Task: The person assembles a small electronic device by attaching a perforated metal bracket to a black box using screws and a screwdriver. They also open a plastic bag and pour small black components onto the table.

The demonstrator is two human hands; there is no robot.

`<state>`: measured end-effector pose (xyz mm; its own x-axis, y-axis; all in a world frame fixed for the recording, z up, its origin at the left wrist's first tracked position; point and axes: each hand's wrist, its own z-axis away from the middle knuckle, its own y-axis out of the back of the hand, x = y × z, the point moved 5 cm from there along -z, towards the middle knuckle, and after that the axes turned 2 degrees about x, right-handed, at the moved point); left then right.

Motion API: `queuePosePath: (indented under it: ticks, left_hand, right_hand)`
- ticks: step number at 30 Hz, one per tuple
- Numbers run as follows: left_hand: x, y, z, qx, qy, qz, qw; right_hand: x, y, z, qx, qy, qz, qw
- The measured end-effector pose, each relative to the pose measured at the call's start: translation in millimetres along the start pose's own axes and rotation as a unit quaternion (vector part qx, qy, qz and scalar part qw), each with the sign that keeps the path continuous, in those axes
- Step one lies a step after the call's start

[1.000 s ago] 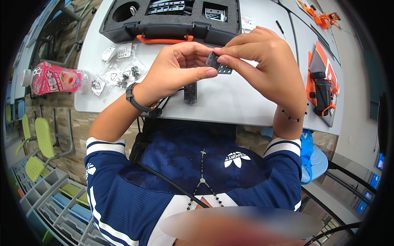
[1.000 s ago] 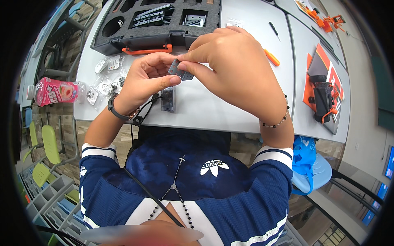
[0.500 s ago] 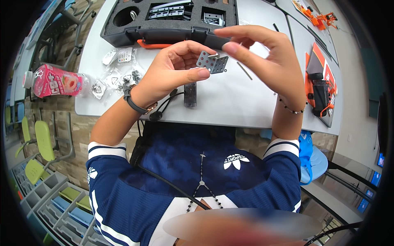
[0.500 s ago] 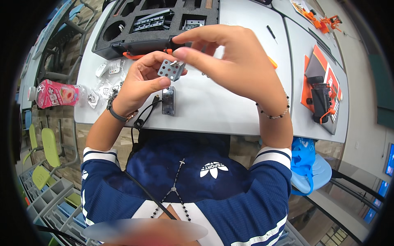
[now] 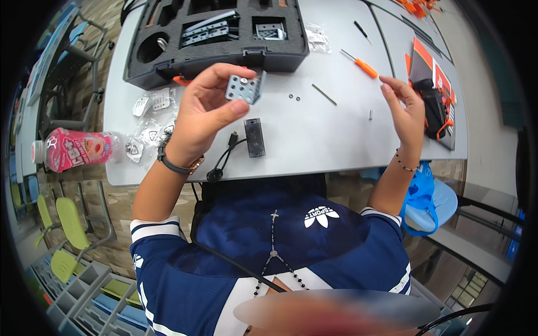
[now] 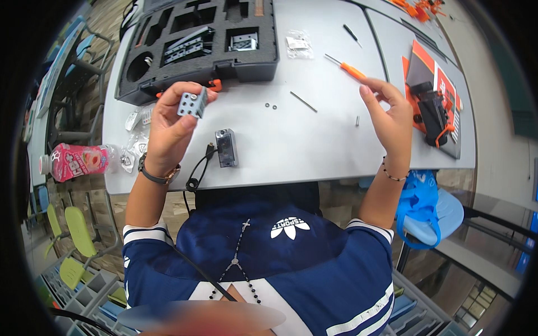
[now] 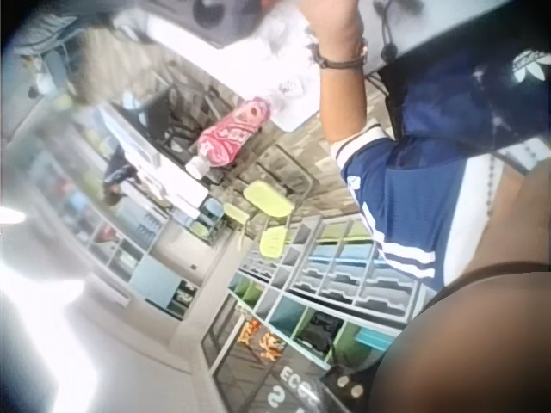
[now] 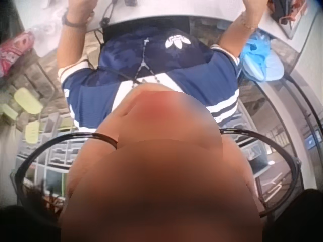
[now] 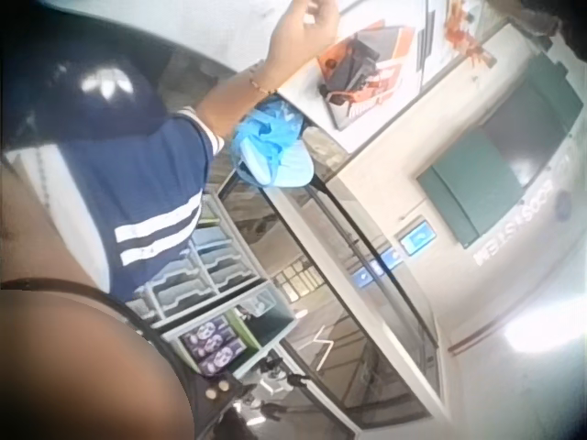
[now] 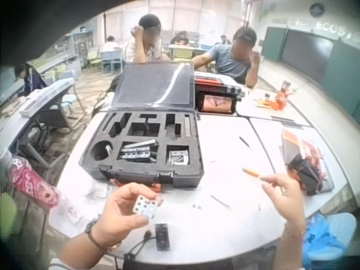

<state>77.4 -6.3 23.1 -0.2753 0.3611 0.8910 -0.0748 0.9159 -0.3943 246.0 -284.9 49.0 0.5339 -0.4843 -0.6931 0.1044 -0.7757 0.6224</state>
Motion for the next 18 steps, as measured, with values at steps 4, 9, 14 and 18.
queuePosePath:
  ticks: [4,9,14,18]
  left_hand:
    - [-1,6,-2,0.026,0.004,-0.014,1.0]
    - [-3,7,-7,0.05,0.009,-0.064,0.997]
    - [-6,4,-7,0.052,-0.002,-0.111,0.992]
    - [-9,6,-8,0.059,0.034,-0.111,0.992]
  right_hand:
    - [33,-5,42,0.008,-0.116,0.149,0.982]
    - [34,-16,59,0.054,-0.064,0.197,0.977]
    - [34,-23,54,0.05,-0.05,0.233,0.97]
    - [29,-24,51,0.033,-0.083,0.085,0.992]
